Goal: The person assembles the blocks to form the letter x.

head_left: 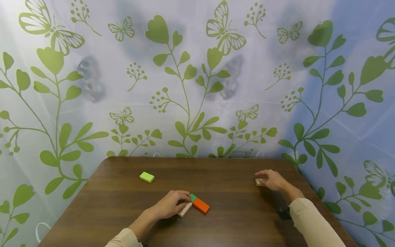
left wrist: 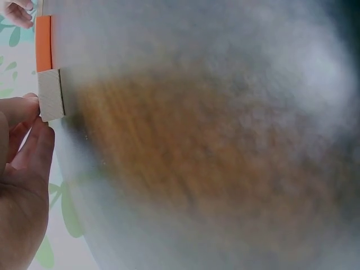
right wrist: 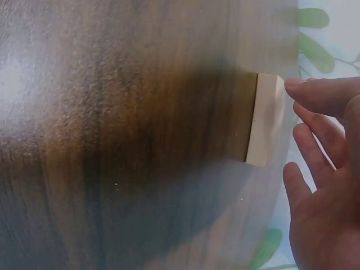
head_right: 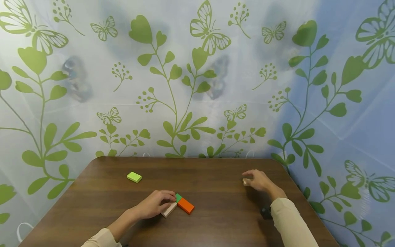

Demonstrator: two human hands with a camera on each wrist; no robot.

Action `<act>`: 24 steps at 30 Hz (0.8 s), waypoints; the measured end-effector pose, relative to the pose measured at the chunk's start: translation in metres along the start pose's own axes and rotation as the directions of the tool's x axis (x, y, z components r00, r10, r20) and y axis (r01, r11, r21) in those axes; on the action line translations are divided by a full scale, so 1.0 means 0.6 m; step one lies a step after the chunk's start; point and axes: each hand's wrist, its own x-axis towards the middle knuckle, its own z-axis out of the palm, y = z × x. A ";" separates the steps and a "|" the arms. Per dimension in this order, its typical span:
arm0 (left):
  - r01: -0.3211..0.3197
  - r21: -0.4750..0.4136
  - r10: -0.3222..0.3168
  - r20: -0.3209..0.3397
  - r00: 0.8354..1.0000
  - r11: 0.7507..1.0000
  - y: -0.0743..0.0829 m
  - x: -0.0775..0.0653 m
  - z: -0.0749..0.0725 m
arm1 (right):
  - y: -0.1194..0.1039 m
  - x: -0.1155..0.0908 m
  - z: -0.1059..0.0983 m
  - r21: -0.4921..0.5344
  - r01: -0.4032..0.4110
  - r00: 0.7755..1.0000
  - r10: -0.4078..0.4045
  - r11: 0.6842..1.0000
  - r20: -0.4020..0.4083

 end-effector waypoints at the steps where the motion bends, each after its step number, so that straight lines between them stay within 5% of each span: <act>1: 0.002 0.001 -0.002 0.001 1.000 1.000 0.000 -0.001 0.000 | 0.000 0.000 0.002 -0.003 -0.006 1.000 0.006 1.000 0.004; 15: 0.011 0.002 -0.011 -0.002 1.000 1.000 -0.005 -0.004 0.001 | 0.033 -0.004 0.031 -0.022 -0.021 0.998 0.019 1.000 -0.066; 24: 0.013 -0.014 -0.013 -0.004 1.000 1.000 -0.005 -0.003 0.002 | 0.043 -0.001 0.024 -0.036 0.022 0.999 -0.023 0.999 -0.025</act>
